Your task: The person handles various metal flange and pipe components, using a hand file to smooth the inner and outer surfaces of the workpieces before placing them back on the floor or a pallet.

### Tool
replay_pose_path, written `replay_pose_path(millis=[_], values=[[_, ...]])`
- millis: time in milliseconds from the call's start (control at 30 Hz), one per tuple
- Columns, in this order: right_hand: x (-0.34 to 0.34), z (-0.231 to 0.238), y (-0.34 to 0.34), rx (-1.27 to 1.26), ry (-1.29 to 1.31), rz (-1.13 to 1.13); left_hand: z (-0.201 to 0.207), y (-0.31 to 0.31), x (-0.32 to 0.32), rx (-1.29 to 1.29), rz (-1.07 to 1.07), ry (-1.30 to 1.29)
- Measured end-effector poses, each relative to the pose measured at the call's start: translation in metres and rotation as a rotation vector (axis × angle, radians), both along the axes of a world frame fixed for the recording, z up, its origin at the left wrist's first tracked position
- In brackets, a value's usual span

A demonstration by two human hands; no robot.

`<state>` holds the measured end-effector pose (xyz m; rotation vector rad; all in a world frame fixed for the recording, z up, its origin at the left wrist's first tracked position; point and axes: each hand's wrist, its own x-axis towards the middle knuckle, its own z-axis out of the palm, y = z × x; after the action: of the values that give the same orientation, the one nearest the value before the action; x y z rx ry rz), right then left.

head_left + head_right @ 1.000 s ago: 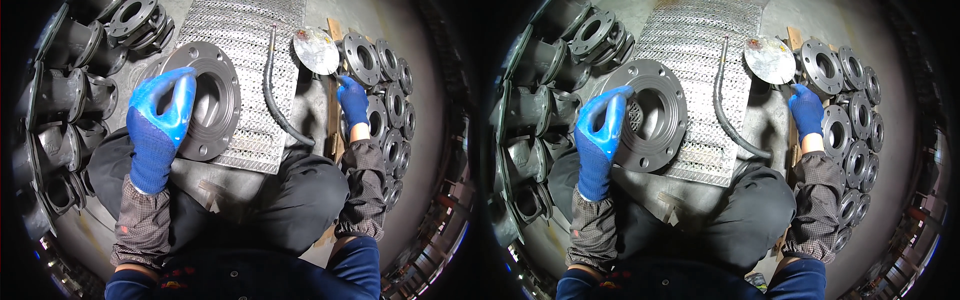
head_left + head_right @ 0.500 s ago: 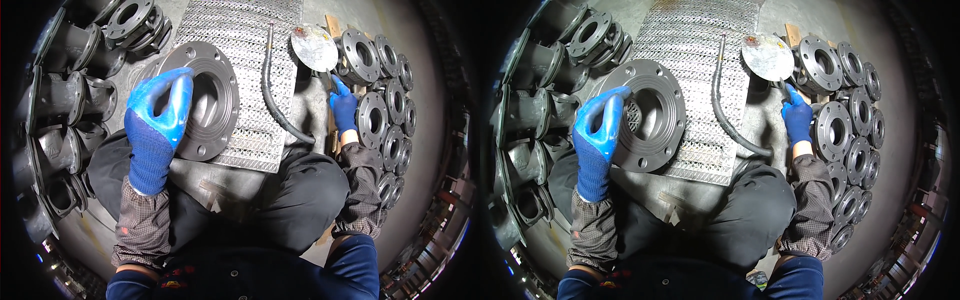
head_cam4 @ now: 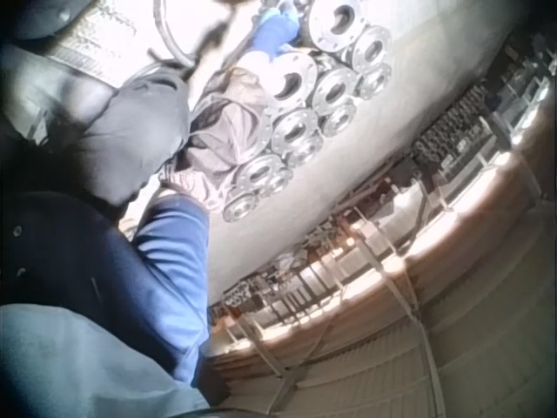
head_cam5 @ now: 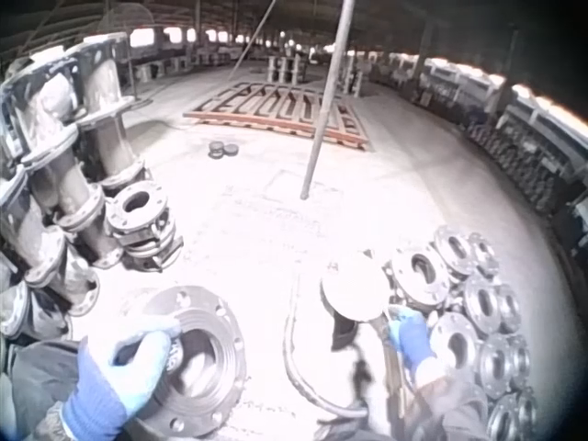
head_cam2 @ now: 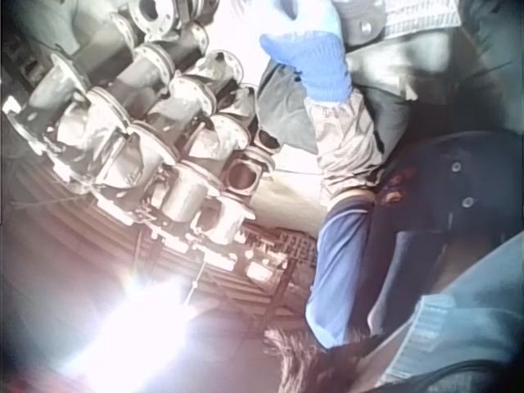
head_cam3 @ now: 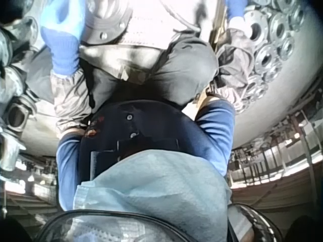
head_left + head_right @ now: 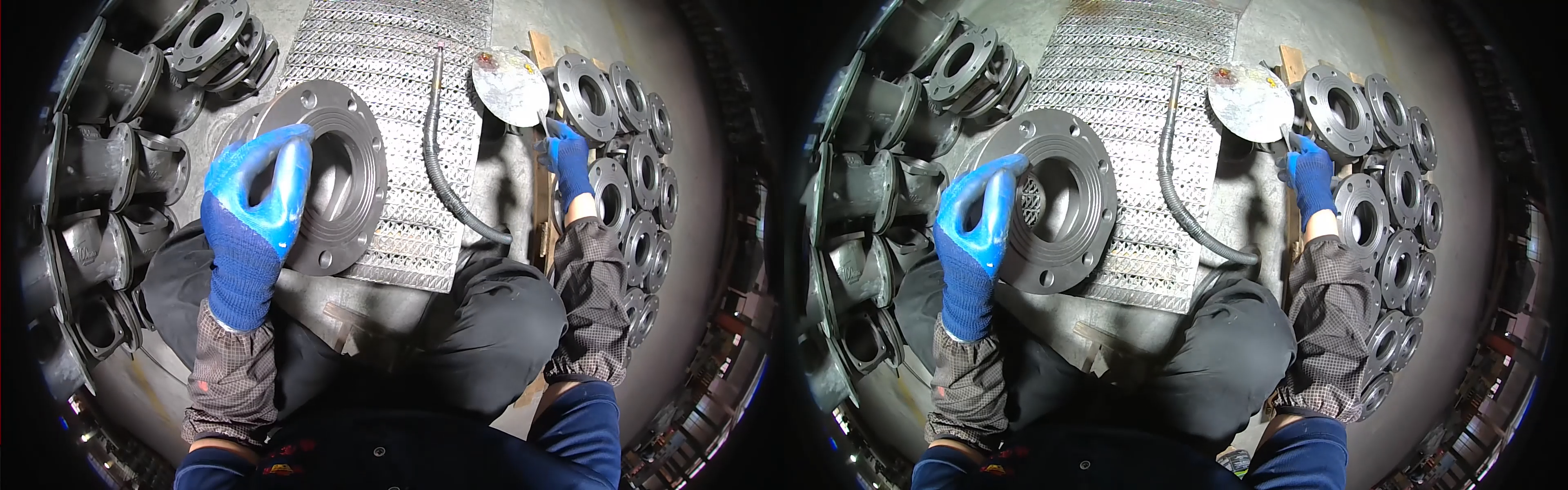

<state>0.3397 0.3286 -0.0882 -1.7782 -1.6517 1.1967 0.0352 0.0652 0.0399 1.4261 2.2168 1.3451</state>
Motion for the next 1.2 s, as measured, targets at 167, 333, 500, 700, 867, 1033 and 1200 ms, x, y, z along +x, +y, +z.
replay_pose_path(millis=[167,333,500,700,867,1033,1200], values=[[-0.008,-0.014,0.007,0.023,0.019,0.044,0.001,-0.001,0.0,0.003,0.007,0.021],[0.014,-0.038,0.034,0.188,-0.202,0.158,0.002,0.001,0.0,0.001,-0.009,0.025],[0.006,-0.03,0.033,0.132,0.005,0.109,0.0,0.001,-0.001,-0.002,-0.007,0.009],[0.0,-0.003,0.025,-0.019,0.009,0.111,-0.001,-0.001,-0.003,0.014,-0.019,0.009],[0.029,-0.006,0.006,0.282,-0.165,0.289,-0.002,0.0,-0.001,0.011,-0.026,0.012],[-0.01,0.032,-0.03,0.411,-0.769,0.393,0.0,-0.005,-0.003,-0.014,0.001,-0.051],[0.0,0.026,-0.024,0.511,-0.855,0.391,-0.003,-0.003,-0.002,0.003,-0.006,-0.001]])
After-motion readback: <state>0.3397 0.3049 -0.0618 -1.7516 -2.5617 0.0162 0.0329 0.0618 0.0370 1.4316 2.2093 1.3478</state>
